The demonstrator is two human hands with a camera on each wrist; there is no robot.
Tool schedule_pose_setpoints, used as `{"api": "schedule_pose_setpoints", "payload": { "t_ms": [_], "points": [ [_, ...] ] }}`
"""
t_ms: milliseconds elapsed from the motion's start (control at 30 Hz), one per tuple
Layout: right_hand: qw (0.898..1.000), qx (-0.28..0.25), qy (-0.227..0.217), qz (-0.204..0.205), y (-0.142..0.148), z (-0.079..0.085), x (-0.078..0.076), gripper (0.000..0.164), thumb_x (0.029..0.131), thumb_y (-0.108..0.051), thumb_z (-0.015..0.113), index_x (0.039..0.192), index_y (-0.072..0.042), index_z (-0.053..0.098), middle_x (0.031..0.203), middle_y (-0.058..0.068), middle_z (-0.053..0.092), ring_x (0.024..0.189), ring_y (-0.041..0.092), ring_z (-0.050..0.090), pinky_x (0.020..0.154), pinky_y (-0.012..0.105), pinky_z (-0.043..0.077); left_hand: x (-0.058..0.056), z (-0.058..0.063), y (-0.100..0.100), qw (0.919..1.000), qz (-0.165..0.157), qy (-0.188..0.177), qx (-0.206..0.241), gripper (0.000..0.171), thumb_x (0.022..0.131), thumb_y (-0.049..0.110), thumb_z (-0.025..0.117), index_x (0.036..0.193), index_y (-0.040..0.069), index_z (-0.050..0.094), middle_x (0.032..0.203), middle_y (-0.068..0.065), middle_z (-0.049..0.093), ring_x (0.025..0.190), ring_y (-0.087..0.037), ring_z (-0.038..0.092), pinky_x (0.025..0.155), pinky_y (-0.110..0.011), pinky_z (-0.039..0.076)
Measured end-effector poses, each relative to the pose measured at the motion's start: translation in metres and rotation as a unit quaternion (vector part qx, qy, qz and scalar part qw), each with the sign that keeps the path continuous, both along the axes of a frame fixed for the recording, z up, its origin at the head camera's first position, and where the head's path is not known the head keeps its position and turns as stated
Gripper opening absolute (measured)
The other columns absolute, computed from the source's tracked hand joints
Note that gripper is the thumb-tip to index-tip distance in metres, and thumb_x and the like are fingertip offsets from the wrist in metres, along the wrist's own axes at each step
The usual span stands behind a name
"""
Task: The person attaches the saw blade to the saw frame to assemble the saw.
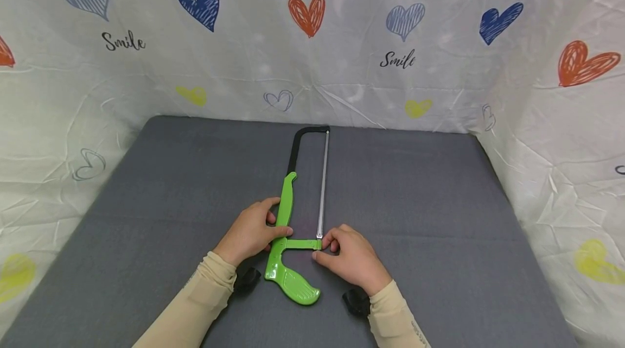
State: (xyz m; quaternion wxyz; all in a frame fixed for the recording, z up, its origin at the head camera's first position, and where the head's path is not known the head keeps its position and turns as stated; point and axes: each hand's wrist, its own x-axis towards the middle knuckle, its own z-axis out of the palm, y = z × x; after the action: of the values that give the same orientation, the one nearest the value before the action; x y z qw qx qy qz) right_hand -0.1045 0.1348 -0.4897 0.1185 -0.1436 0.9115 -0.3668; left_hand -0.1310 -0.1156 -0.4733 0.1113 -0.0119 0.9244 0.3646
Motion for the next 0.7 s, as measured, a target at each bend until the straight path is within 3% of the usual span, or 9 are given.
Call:
{"api": "schedule_pose_setpoints", "payload": {
  "t_ms": [300,700],
  "points": [
    [0.999,-0.006,0.024,0.04,0.0051,-0.0011,-0.0006,0.009,0.095,-0.022,0.081,0.098,-0.019,0.073,0.089,-0.003,0.058,0.067,0.004,0.046,0.063,0.023,0.042,-0.0002,0.0,0.0005,1.0,0.003,-0.002,-0.001,0.082,0.09,0.029,0.091,0.159,0.006,0.052,0.101,-0.008,0.061,0.081,-0.021,0.058,0.065,-0.03,0.051],
    [0.999,-0.012,0.014,0.044,0.0061,0.0013,-0.0002,0.006,0.096,-0.016,0.078,0.101,-0.019,0.074,0.09,-0.002,0.06,0.068,0.005,0.046,0.064,0.023,0.043,-0.0004,0.0007,0.0009,1.0,0.004,-0.001,-0.001,0.083,0.09,0.03,0.091,0.159,0.006,0.052,0.101,-0.009,0.061,0.081,-0.021,0.058,0.065,-0.03,0.052]
  ]
}}
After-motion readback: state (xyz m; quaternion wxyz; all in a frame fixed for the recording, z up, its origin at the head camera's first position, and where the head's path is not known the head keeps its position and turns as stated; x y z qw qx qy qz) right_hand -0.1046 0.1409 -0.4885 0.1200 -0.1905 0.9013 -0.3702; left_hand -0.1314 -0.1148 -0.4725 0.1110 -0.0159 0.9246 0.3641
